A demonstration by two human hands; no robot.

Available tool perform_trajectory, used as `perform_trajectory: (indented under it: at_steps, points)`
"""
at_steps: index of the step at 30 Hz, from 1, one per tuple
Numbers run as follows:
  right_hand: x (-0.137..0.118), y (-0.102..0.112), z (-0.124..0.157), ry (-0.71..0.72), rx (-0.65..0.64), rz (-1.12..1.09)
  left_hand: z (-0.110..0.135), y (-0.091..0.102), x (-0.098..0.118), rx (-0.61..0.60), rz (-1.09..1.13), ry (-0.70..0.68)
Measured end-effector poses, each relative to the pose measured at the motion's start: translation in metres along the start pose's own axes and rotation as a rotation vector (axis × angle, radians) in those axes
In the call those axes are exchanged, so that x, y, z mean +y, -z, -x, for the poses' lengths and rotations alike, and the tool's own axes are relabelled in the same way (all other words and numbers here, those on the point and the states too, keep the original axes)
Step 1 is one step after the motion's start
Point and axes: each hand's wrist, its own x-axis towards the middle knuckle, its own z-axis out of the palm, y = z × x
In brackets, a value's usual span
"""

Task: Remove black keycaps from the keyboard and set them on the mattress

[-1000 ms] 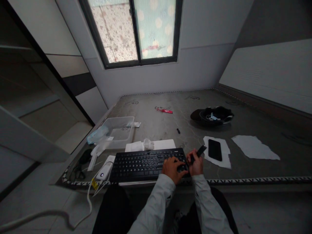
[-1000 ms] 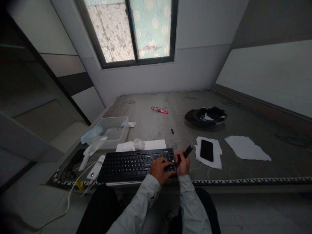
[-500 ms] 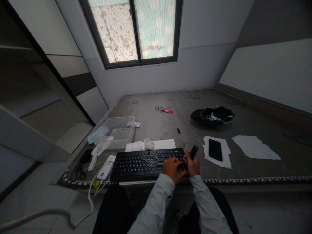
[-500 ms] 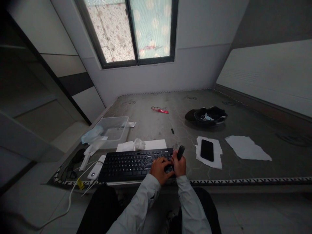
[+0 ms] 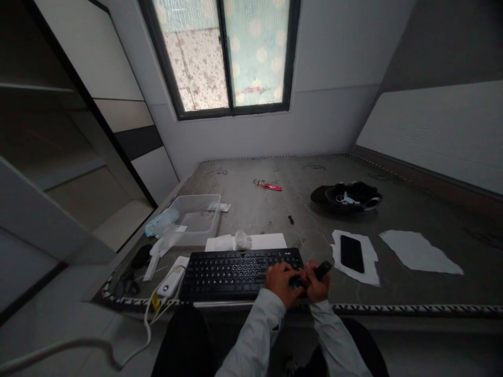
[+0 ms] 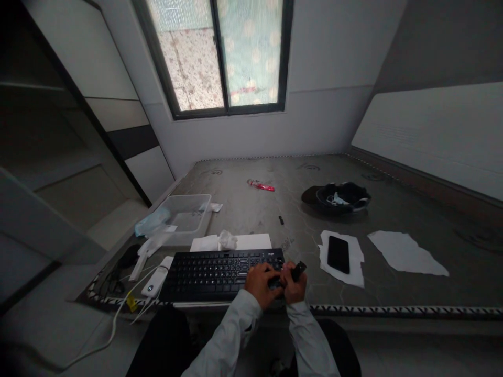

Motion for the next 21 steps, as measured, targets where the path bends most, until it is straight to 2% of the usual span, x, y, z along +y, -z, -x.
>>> perform_trajectory:
  at_steps: [7,10,16,21]
  points:
    - [0.009,0.002,0.007,0.097,0.042,0.036,0.001,0.001,0.003,0.011,0.020,0.027]
    - [0.011,0.001,0.006,0.104,0.047,-0.031,0.001,0.001,0.003,0.017,0.028,0.027]
    - [-0.010,-0.004,-0.005,0.136,0.135,-0.281,0.001,0.003,0.007,0.030,0.094,0.108]
    - [-0.024,0.004,-0.019,0.230,0.252,-0.203,-0.001,0.008,0.011,0.058,0.174,0.140]
